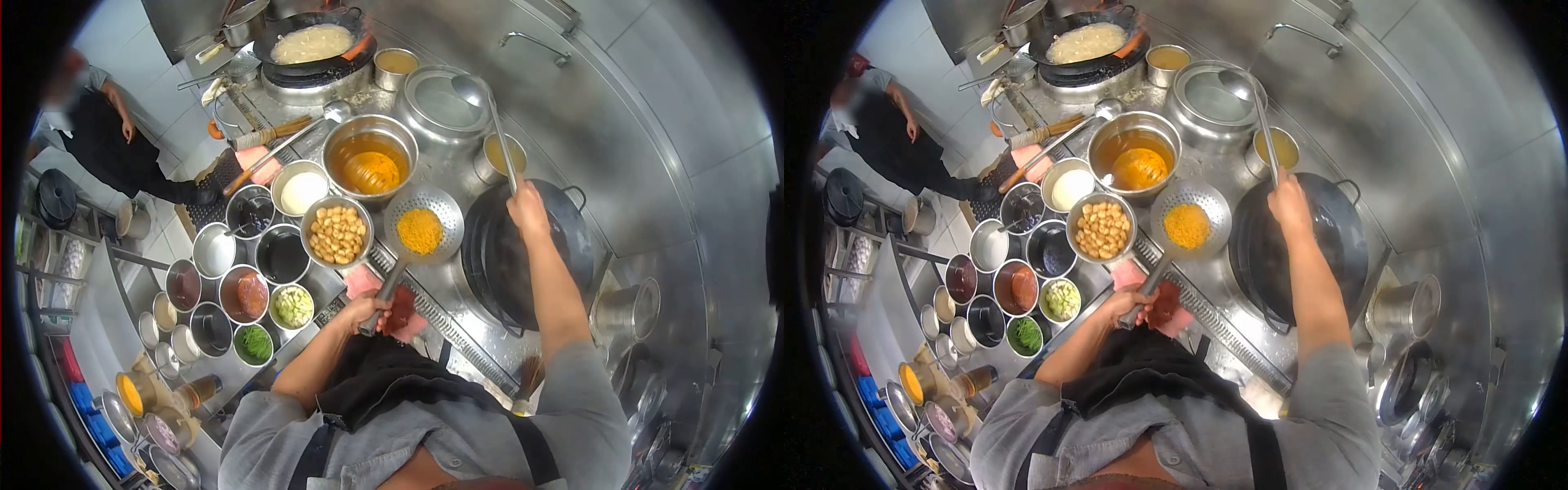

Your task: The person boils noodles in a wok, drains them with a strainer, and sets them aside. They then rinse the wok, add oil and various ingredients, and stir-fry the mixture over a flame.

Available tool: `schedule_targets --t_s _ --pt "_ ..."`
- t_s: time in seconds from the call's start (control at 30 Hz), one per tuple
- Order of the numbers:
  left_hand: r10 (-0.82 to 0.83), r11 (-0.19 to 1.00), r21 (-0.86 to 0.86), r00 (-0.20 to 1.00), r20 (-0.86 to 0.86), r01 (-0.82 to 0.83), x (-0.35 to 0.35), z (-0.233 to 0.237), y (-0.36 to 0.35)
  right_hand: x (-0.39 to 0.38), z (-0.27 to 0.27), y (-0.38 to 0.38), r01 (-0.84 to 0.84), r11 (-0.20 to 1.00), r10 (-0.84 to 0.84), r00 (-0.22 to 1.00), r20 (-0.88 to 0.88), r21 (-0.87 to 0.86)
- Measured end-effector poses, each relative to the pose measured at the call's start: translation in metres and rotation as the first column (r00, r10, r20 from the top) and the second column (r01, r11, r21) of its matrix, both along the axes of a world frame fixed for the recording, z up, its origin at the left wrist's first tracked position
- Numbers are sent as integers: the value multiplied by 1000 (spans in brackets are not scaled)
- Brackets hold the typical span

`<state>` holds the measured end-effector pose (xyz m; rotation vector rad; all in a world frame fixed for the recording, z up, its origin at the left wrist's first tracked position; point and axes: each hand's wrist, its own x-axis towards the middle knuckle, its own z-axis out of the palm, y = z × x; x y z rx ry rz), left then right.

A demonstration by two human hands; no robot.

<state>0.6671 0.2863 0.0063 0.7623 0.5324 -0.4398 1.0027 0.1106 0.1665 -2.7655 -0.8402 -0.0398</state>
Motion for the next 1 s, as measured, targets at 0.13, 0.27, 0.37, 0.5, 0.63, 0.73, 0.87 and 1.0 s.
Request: schedule_targets --t_s 0.13,0.27,0.37,0.5,0.63,0.73,0.87,1.0 --pt "-6 999 44 997 -79 10 8 13 7 55 -13 81 170 971 -211 939 -270 -167" --pt "-14 999 33 997 -78 17 9 6 11 70 -35 105 442 872 -187 698 -691 210" --pt "-23 999 21 998 -62 24 11 11 14 67 -48 89 706 445 283 473 -835 551" --pt "-39 997 59 997 -69 43 13 18 14 16 -11 61 742 375 301 469 -830 555" --pt "-55 995 79 995 -85 62 18 28 13 -27 7 13 706 325 421 489 -764 630" --pt "-51 988 142 997 -51 58 18 30 7 -69 22 -21 705 340 458 454 -764 623" --pt "-26 997 73 990 -142 37 18 41 0 -121 25 -57 715 402 461 383 -801 573" --pt "48 999 -10 983 -179 -50 18 40 -1 -158 -2 -88 728 461 393 346 -852 508"
